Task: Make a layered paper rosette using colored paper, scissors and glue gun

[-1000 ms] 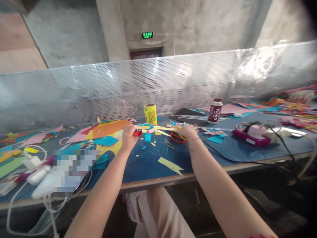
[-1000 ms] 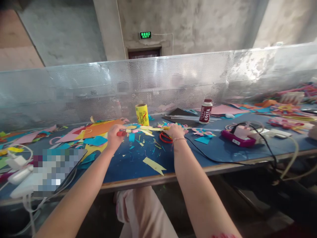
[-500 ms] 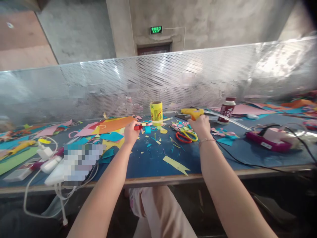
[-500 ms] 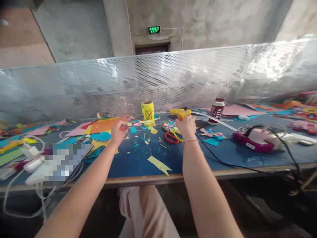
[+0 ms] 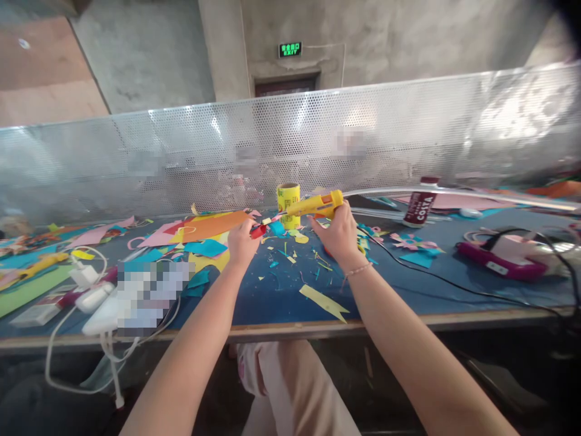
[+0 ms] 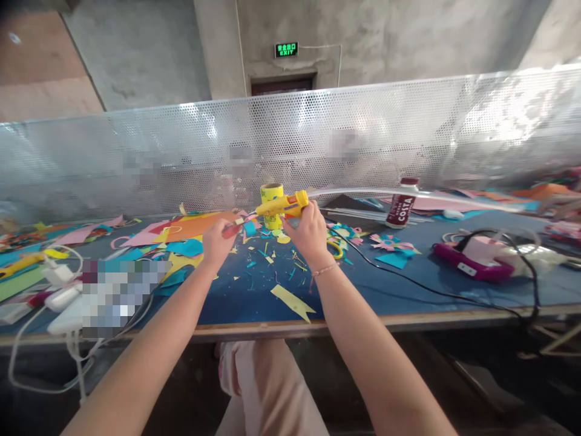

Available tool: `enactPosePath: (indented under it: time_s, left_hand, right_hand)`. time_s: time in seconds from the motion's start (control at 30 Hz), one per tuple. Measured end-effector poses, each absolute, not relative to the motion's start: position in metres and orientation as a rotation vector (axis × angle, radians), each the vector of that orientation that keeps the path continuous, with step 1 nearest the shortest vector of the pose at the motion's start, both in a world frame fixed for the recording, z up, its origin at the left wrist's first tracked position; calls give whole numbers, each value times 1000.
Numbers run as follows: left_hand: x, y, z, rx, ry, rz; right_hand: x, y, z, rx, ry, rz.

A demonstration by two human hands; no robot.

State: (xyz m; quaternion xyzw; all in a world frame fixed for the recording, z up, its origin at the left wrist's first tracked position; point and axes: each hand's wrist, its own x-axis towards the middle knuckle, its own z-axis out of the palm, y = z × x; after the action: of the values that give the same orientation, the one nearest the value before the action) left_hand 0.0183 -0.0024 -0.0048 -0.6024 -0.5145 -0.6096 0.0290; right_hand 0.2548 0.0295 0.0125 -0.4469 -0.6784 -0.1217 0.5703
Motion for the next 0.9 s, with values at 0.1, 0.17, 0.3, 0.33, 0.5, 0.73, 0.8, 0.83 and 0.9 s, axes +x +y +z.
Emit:
enactPosePath:
  time_s: [0.1,0.17,0.3,0.33,0.5,0.73,0.8,0.83,0.9]
  left_hand:
    - [20,-4,-4,-1858,-1527,-1843]
    - [21,-3,-4,-1858,-1486,-1787]
    - [21,0,-7,-1826,-1463,-1552]
    - [21,0,-7,-1815,-1457,-1508]
    - [23,-1,-7,-1769,-1450,-1471]
    - [28,-3,-7,-1786,-1441,-1535]
    - [28,-3,-8,-1781,-1425,-1540]
    - [28,-2,-8,-1778,-1417,-1538]
    - [28,-1,-8,-1777,-1403,-1530]
  right_hand:
    - [256,31,11,-1028,-1594,-323]
    - [257,34,9,-976,-1595,-381]
    - [257,40,5,-849,-1580,-527]
    - [257,41,4,-832,-1582,-556]
    - [258,38,5,-800,-1621,-637]
    - [258,37,5,-843,-1646,-647]
    - [258,38,4,-864,-1642,-645]
    - [258,38,4,-868,-1637,-649]
    - [259,39,4,-873,-1631,-655]
